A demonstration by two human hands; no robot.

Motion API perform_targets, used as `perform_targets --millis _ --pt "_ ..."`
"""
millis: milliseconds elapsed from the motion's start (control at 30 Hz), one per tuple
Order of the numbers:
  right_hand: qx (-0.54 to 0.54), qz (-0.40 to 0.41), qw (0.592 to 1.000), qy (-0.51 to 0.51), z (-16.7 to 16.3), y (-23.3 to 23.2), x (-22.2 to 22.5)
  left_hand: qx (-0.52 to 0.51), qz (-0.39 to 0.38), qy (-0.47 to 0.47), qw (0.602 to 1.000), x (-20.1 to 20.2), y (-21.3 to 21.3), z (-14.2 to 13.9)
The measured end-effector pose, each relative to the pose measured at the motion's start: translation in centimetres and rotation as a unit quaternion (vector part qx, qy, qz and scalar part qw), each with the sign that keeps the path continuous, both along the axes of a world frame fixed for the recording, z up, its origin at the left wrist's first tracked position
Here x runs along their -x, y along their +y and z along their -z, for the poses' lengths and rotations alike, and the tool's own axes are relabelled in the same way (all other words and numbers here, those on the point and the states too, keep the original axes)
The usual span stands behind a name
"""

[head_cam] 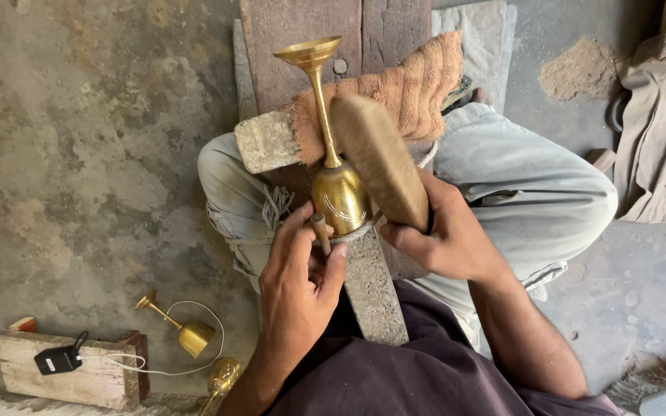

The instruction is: The person sits on the floor shaping a brass oil lamp clamped between bricks. They first score the brass base with a hand tool, then hold a metal punch against the lamp's base and strike it repeatedly with a wooden mallet, repositioning the punch to work around the surface, and finally wipe the lamp with a cloth.

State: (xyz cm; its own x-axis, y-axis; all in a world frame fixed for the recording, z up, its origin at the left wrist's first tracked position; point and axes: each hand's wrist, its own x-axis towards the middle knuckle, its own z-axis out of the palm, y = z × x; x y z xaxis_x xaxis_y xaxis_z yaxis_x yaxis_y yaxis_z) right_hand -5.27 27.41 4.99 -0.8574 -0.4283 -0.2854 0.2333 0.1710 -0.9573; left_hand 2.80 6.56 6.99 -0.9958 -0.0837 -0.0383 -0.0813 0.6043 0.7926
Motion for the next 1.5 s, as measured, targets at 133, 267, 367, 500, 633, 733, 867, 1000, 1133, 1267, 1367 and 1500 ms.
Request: perform_targets --millis 133,267,367,500,633,733,867,1000,1133,1267,1367,1500 --pt "-0.08 0.02 0.996 0.036 -1.2 -0.7 -0.4 -0.08 0.003 -0.063 0.995 0.3 -1.2 -0.3" --pt "-0.035 0.049 0.998 0.035 -1.2 -1.6 -0.6 -0.135 0.006 -0.067 0.989 0.2 -2.5 -0.2" --pt "-0.026 0.071 0.996 -0.047 -0.9 -1.7 -1.1 -0.123 -0.01 -0.06 0.99 -0.2 -3.4 0.0" --pt "-0.003 0.109 0.993 -0.051 -0.6 -0.7 -1.6 -0.196 -0.081 -0.032 0.977 -0.2 -4.4 0.7" --pt "-0.053 0.143 0.988 -0.002 -1.2 1.4 -1.3 -0.345 -0.125 0.054 0.928 1.3 -4.6 1.7" --pt "-0.134 0.14 0.981 -0.007 -2.4 2.8 -0.5 -0.439 -0.123 0.087 0.886 3.0 -4.0 2.6" --pt "-0.158 0.106 0.977 0.091 -5.5 3.2 1.1 -0.482 -0.096 0.068 0.868 4.6 -3.6 3.1" --pt "-0.33 0.044 0.897 0.292 -10.5 1.8 2.8 -0.421 -0.092 0.068 0.9 4.6 -3.7 2.9" --pt "-0.398 -0.019 0.813 0.424 -14.5 -2.1 5.1 -0.418 -0.095 0.09 0.899 4.5 -3.5 2.8" --pt "-0.448 -0.089 0.715 0.529 -17.8 -6.3 6.7 -0.427 -0.107 0.123 0.889 4.0 -3.0 3.0" --pt "-0.489 -0.152 0.635 0.578 -19.3 -8.6 7.2 -0.44 -0.105 0.133 0.882 3.7 -2.7 3.0" --pt "-0.552 -0.251 0.535 0.589 -20.2 -10.2 7.4 -0.41 -0.091 0.135 0.898 3.7 -2.7 2.9"
